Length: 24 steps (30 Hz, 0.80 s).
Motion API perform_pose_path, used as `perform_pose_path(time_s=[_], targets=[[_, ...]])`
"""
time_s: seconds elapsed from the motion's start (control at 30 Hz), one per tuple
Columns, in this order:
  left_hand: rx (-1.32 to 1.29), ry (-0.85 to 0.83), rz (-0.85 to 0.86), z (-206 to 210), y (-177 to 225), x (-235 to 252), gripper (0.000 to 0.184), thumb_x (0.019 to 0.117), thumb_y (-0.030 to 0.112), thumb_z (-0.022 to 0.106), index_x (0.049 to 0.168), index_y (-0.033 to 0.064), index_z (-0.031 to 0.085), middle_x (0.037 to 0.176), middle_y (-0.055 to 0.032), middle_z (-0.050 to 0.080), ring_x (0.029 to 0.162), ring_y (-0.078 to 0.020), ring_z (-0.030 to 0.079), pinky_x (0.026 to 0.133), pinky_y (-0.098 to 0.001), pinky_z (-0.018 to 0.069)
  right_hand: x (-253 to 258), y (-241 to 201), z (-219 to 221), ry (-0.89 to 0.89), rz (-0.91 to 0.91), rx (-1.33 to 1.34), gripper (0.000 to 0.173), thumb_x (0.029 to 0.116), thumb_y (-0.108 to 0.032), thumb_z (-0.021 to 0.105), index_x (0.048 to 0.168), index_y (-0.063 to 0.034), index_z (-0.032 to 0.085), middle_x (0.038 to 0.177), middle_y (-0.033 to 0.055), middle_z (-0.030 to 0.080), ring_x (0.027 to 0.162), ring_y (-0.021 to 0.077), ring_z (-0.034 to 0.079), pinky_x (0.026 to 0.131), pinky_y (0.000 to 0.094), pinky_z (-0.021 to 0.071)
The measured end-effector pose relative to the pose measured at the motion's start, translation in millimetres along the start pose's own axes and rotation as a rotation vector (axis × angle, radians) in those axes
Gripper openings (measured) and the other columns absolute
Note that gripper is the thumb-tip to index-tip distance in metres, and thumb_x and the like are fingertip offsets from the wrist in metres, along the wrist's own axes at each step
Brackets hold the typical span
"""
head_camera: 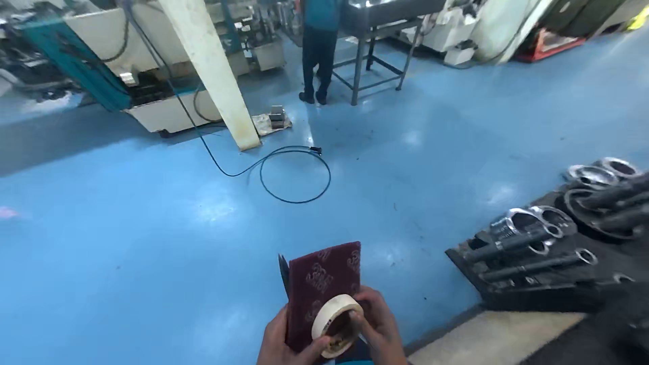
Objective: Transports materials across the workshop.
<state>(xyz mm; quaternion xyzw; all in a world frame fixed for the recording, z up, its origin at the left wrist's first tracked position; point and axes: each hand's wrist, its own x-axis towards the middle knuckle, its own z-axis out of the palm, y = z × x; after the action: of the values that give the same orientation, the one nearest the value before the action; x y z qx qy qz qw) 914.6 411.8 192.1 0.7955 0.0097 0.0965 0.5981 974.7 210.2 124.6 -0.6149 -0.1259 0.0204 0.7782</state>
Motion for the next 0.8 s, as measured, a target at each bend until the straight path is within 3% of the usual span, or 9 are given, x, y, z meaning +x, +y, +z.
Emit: perform_pose_path(time_s=[0.13, 0.23, 0.37, 0.5, 0.6, 0.7, 0.73, 0.8], targets=[[0.012, 0.034, 0.071, 25, 31, 91, 0.061, 0.0801, 0.029, 0.088, 0.119, -0.0085, 0.059, 0.108, -0.0042, 0.073, 0.103, -0.0008, 0.068, 0.096, -0.0257, 0.0573, 101, -19, -30, -0.052, -0.020, 0.120, 0.023, 0.0960, -0.023, 0.071, 0.118, -0.0183, 0.065, 0.128, -0.0003, 0.064, 0.114, 0.0104, 0.063, 0.094, 0.0295, 0.0569], [-0.021, -0.020, 0.121, 52, 46, 163, 0.061, 0.0806, 0.029, 0.088, 0.121, -0.0061, 0.059, 0.109, -0.0023, 0.073, 0.104, -0.0011, 0.068, 0.097, -0.0262, 0.0575, 165, -35, -61, 0.004, -0.097, 0.082, 0.021, 0.0967, -0.025, 0.070, 0.117, -0.0204, 0.067, 0.129, -0.0019, 0.064, 0.116, 0.0089, 0.063, 0.095, 0.0273, 0.0562], [-0.174, -0.146, 0.039, 98, 63, 240, 0.064, 0.0803, 0.018, 0.087, 0.127, -0.0080, 0.052, 0.111, -0.0003, 0.073, 0.103, -0.0025, 0.069, 0.096, -0.0269, 0.0583, 218, -61, -104, 0.173, -0.148, -0.172, 0.016, 0.1010, -0.015, 0.061, 0.114, -0.0057, 0.063, 0.120, 0.0036, 0.066, 0.109, 0.0067, 0.065, 0.092, 0.0247, 0.0570], [-0.377, -0.343, -0.109, 149, 69, 309, 0.060, 0.0821, 0.005, 0.082, 0.131, -0.0053, 0.048, 0.111, -0.0019, 0.073, 0.101, -0.0097, 0.072, 0.092, -0.0316, 0.0612, 253, -71, -154, 0.338, -0.028, -0.258, 0.015, 0.1000, -0.006, 0.058, 0.113, 0.0013, 0.061, 0.101, 0.0045, 0.069, 0.086, 0.0068, 0.068, 0.077, 0.0240, 0.0598], [-0.496, -0.563, -0.144, 186, 65, 368, 0.057, 0.0927, 0.015, 0.074, 0.138, -0.0046, 0.044, 0.117, -0.0009, 0.071, 0.105, -0.0107, 0.070, 0.095, -0.0336, 0.0595, 277, -70, -199, 0.392, 0.198, -0.068, 0.017, 0.1028, -0.008, 0.052, 0.114, 0.0009, 0.060, 0.094, 0.0039, 0.069, 0.079, 0.0100, 0.068, 0.072, 0.0286, 0.0597], [-0.596, -0.764, -0.138, 229, 56, 428, 0.059, 0.0975, 0.033, 0.068, 0.140, -0.0002, 0.043, 0.123, 0.0037, 0.068, 0.109, -0.0070, 0.067, 0.098, -0.0321, 0.0573, 306, -65, -239, 0.454, 0.306, 0.122, 0.016, 0.1029, -0.012, 0.049, 0.115, -0.0042, 0.057, 0.091, -0.0003, 0.070, 0.079, 0.0071, 0.068, 0.073, 0.0273, 0.0587], [-0.633, -0.824, -0.121, 246, 50, 450, 0.056, 0.0982, 0.038, 0.066, 0.138, 0.0036, 0.047, 0.123, 0.0049, 0.067, 0.108, -0.0060, 0.066, 0.097, -0.0308, 0.0571, 318, -63, -250, 0.482, 0.322, 0.159, 0.016, 0.1031, -0.012, 0.049, 0.115, -0.0046, 0.057, 0.091, -0.0003, 0.070, 0.079, 0.0070, 0.068, 0.074, 0.0271, 0.0589], [-0.670, -0.925, -0.092, 282, 38, 496, 0.041, 0.0995, 0.044, 0.062, 0.125, 0.0131, 0.056, 0.114, 0.0070, 0.065, 0.096, -0.0046, 0.066, 0.082, -0.0265, 0.0593, 349, -56, -272, 0.521, 0.331, 0.204, 0.017, 0.1037, -0.011, 0.048, 0.117, -0.0044, 0.056, 0.092, 0.0009, 0.070, 0.080, 0.0086, 0.068, 0.075, 0.0289, 0.0591]])
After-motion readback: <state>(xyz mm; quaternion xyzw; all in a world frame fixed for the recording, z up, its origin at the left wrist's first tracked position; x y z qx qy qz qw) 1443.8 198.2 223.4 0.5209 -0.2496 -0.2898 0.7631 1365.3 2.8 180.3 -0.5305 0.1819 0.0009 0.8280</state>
